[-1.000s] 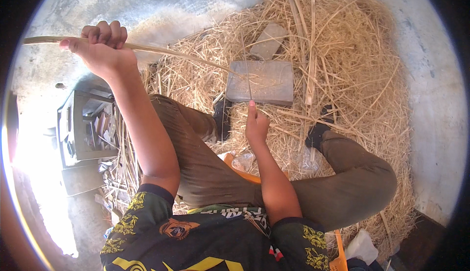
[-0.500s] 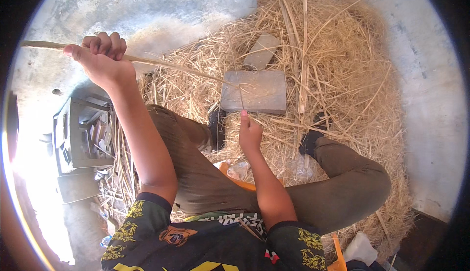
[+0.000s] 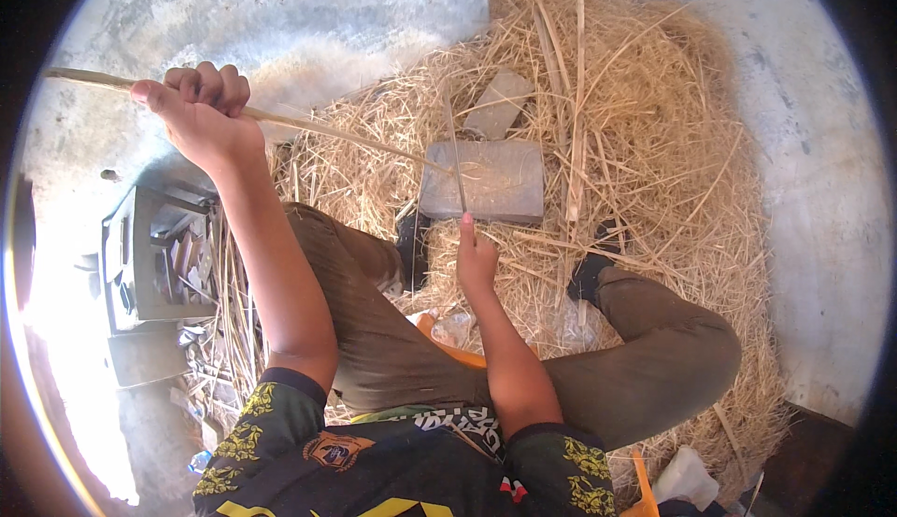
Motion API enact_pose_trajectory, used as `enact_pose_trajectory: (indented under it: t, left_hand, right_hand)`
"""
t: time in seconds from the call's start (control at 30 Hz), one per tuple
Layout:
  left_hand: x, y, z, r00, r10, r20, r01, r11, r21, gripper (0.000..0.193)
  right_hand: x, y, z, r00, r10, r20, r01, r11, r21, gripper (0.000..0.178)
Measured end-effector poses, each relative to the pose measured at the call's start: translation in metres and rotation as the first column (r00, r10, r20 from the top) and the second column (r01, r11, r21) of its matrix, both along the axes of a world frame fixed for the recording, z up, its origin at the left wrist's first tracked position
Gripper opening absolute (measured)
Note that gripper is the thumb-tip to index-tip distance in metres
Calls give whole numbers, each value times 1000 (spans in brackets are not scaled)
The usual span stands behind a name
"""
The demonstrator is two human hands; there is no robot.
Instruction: The person sits on a floor covered with straw and uses a large knife to shave the outer layer off a long bamboo stick. They hold the stick with their left hand and repeatedly scrape the blade against it to remove thin strips of material.
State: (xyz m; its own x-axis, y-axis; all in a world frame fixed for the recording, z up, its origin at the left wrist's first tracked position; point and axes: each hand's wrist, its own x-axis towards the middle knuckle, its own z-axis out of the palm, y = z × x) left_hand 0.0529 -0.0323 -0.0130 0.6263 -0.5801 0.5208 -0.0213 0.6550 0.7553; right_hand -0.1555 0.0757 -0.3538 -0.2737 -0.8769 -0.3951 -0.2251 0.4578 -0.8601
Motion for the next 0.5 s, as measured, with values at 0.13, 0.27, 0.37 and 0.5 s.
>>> enact_pose_trajectory:
  t: [0.13, 0.27, 0.37, 0.5]
  left_hand:
    - [-3, -1, -1, 1000, -23, -11, 23, 1000, -14, 75]
    - [-4, -3, -1, 1000, -31, -5, 31, 999, -20, 74]
    - [-10, -3, 0, 999, -42, -2, 42, 999, -19, 74]
    - [-14, 1, 2, 999, -41, -23, 41, 999, -2, 69]
  right_hand:
    - [1, -3, -4, 975, -9, 223, 49, 983, -175, 86]
    - [-2, 19, -23, 958, 75, -277, -20, 980, 199, 88]
    - [-2, 20, -32, 956, 46, -289, 38, 960, 277, 89]
    - [-1, 8, -27, 995, -9, 100, -15, 972, 234, 85]
